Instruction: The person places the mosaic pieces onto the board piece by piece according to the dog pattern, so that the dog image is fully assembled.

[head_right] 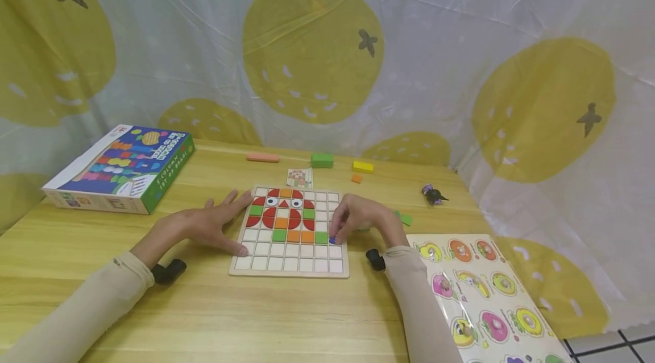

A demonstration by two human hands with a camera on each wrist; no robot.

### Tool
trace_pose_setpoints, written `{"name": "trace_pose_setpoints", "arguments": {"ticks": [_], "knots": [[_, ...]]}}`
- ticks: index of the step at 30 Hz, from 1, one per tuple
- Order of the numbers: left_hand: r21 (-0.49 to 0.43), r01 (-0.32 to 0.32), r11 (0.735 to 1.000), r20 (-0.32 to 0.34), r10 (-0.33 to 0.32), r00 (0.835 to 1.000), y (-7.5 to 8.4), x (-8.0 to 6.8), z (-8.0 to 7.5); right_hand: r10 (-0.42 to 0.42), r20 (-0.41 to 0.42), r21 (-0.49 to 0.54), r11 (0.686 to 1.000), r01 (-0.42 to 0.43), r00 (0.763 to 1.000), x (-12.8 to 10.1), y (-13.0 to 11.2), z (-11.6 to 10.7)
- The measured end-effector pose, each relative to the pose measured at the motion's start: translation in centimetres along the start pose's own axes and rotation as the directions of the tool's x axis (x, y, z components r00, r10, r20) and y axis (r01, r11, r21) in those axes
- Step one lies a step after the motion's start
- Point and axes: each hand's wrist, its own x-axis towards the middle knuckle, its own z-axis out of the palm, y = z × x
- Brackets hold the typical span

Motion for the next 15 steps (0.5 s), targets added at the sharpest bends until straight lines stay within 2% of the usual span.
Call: {"name": "trace_pose_setpoints", "arguments": {"ticks": [7,15], "knots": [[-0.014,-0.001,1.0,-0.003,0.001,1.0,0.04,-0.11,0.08,-0.022,0.014,0.017,1.0,0.022,1.0,-0.04,0.05,0.01],[-0.012,0.001,1.0,-0.007,-0.001,1.0,0.11,-0.18,0.19,0.002,-0.01,0.008,1.0,-0.001,1.0,-0.11,0.0,0.09]]}}
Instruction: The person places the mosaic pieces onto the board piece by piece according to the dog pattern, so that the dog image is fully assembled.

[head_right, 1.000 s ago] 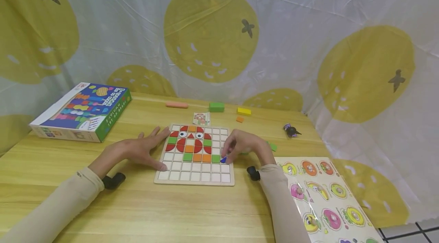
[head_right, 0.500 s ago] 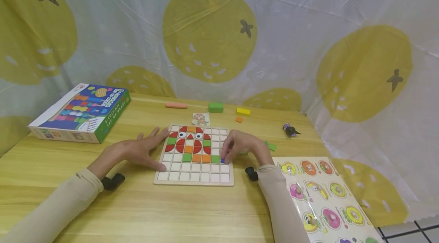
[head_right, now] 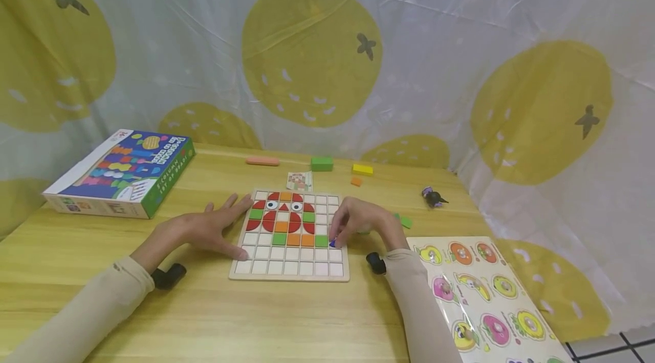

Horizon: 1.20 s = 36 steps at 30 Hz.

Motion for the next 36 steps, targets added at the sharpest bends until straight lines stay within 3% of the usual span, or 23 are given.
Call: {"name": "trace_pose_setpoints", "arguments": {"ticks": [3,7,9,13,15,18,27,36], "knots": [[-0.001,0.0,1.0,-0.001,0.0,1.0,0.0,0.0,0.0,0.0,-0.05,-0.026,1.0,-0.001,0.999,-0.3,0.2,-0.3],[-0.005,0.002,1.0,-0.002,-0.002,1.0,0.0,0.1,0.0,0.004,-0.199,-0.085,0.996,-0.022,0.98,-1.0,0.6,-1.0],[-0.005,0.001,1.0,-0.003,-0.001,1.0,0.0,0.1,0.0,0.01,-0.302,-0.123,0.991,-0.05,0.953,-1.4,1.1,-1.4],[-0.003,-0.001,1.0,-0.005,0.001,1.0,0.0,0.1,0.0,0.045,-0.486,-0.179,0.972,-0.15,0.873,-2.2,2.2,-1.9],[-0.001,-0.001,1.0,-0.005,0.001,1.0,-0.1,0.1,0.0,0.072,-0.538,-0.178,0.964,-0.197,0.84,-2.4,2.8,-2.1],[0.002,0.0,1.0,-0.004,0.0,1.0,-0.1,0.1,0.1,0.101,-0.567,-0.17,0.957,-0.236,0.818,-2.6,3.5,-2.2],[-0.019,-0.008,1.0,-0.004,0.007,1.0,-0.1,0.0,0.0,0.116,-0.516,-0.143,0.965,-0.219,0.849,-2.8,4.5,-2.1],[-0.021,-0.003,1.0,-0.006,0.003,1.0,-0.2,0.0,0.0,0.124,-0.49,-0.162,0.96,-0.229,0.863,-2.5,4.6,-1.9]]}}
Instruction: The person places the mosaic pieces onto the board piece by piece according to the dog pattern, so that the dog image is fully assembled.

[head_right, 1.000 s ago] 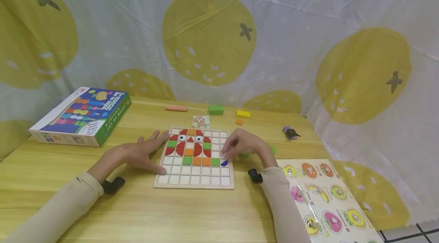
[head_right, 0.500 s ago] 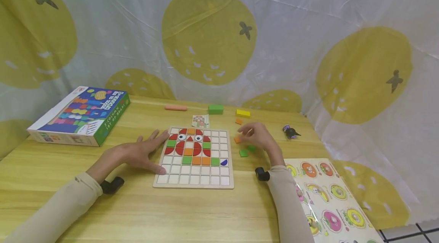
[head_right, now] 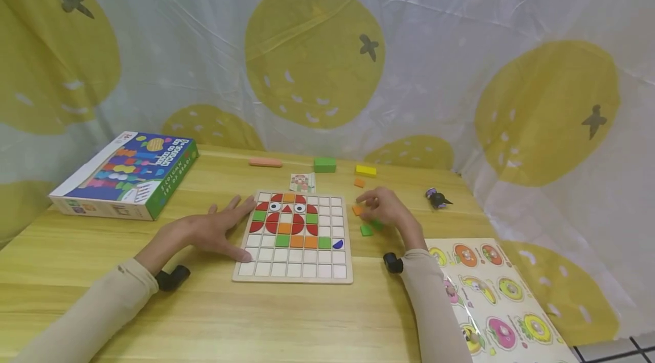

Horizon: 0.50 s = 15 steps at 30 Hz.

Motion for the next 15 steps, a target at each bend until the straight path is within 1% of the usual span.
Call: {"name": "trace_pose_setpoints", "arguments": {"ticks": [5,11,15], "knots": [[0.01,0.008,1.0,0.0,-0.008,1.0,-0.02,0.1,-0.01,0.0,0.003,-0.005,1.0,0.0,1.0,0.16,-0.15,-0.04],[0.008,0.014,1.0,0.009,-0.014,1.0,0.06,0.11,-0.03,0.023,0.0,-0.017,1.0,-0.023,1.0,0.19,-0.17,-0.05],[0.012,0.018,1.0,0.011,-0.018,1.0,0.11,0.06,0.02,0.035,0.015,-0.029,0.999,-0.034,0.999,0.06,-0.27,-0.21]]}}
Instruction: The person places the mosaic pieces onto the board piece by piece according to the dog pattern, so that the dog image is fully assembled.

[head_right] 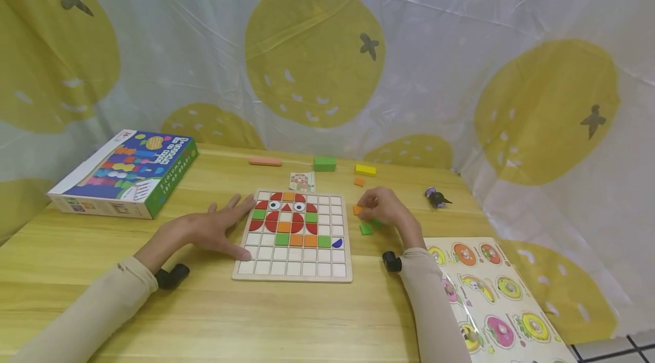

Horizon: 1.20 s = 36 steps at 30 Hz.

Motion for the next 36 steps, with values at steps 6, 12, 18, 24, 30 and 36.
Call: {"name": "trace_pose_setpoints", "arguments": {"ticks": [6,12,18,24,30,36], "knots": [[0.008,0.005,1.0,-0.003,-0.005,1.0,0.1,-0.1,-0.1,0.014,0.047,-0.021,1.0,-0.013,0.999,-1.1,0.4,-1.7],[0.01,0.009,1.0,-0.007,-0.009,1.0,0.2,-0.2,-0.3,-0.013,0.136,0.05,0.999,0.006,0.991,-2.1,1.8,-3.2],[0.007,0.005,1.0,-0.007,-0.005,1.0,0.1,-0.3,-0.3,0.036,0.136,0.047,0.998,-0.043,0.99,-2.0,1.7,-3.2],[0.003,0.007,1.0,-0.009,-0.007,1.0,0.2,-0.3,-0.1,0.025,0.135,0.015,1.0,-0.027,0.991,-2.1,1.2,-3.1],[0.008,0.008,1.0,-0.004,-0.008,1.0,0.2,-0.2,0.0,0.02,0.109,0.024,0.999,-0.022,0.994,-2.0,1.2,-3.0],[0.016,0.009,1.0,-0.003,-0.009,1.0,0.3,-0.2,-0.1,-0.019,0.047,0.029,0.999,0.017,0.999,-2.1,1.3,-2.9]]}}
